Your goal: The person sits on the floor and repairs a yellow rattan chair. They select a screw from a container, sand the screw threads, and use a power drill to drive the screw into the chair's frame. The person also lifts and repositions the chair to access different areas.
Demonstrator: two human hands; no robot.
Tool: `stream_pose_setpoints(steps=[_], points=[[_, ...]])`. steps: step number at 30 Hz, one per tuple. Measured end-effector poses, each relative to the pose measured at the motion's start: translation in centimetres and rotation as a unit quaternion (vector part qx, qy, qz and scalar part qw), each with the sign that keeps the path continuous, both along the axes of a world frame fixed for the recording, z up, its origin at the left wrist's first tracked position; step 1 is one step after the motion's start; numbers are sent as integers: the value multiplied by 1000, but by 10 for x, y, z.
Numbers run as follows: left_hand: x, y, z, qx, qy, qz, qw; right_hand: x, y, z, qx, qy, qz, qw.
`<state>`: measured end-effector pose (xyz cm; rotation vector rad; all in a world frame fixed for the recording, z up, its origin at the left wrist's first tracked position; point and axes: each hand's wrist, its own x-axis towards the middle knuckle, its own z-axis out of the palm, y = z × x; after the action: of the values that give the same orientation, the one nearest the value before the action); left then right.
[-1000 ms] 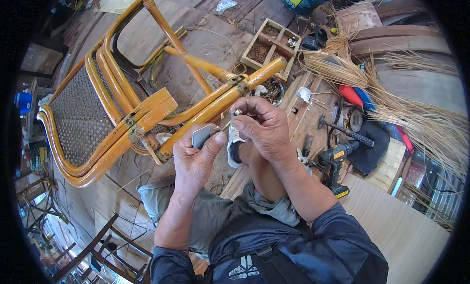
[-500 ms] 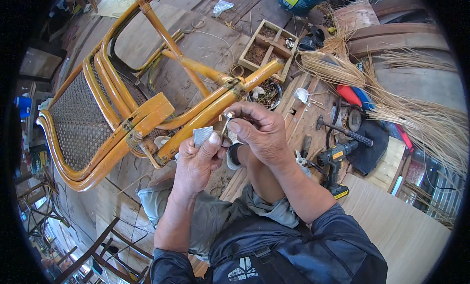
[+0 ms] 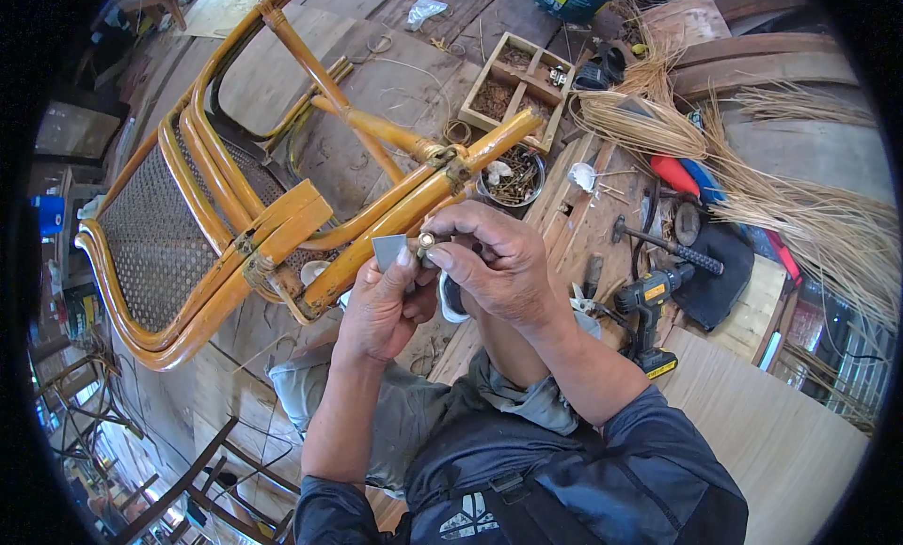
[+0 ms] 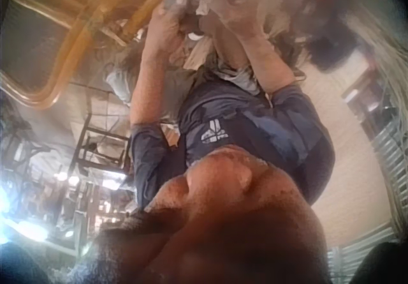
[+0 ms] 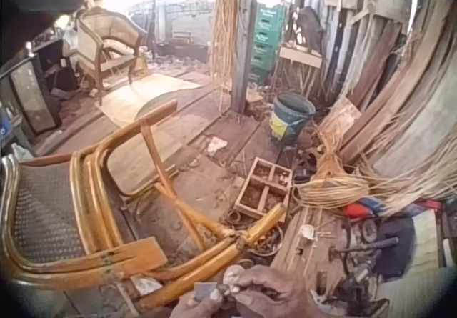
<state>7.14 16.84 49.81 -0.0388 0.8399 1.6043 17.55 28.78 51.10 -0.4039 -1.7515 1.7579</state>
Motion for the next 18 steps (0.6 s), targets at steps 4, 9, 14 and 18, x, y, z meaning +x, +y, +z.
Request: stream_pose_setpoints(steps=[4,9,14,18], points=[[1,0,-5,-16,35,21,999,-5,-4,3,-84,25,-17,996],[5,-1,-4,-28,195,86,977,0,2,0,-145,11,21,989],[5,-2,4,-44,366,120,922,2,4,2,-201,18,40,979],[8,-1,12,-64,453,162,874,2,5,3,-215,4,49,975]])
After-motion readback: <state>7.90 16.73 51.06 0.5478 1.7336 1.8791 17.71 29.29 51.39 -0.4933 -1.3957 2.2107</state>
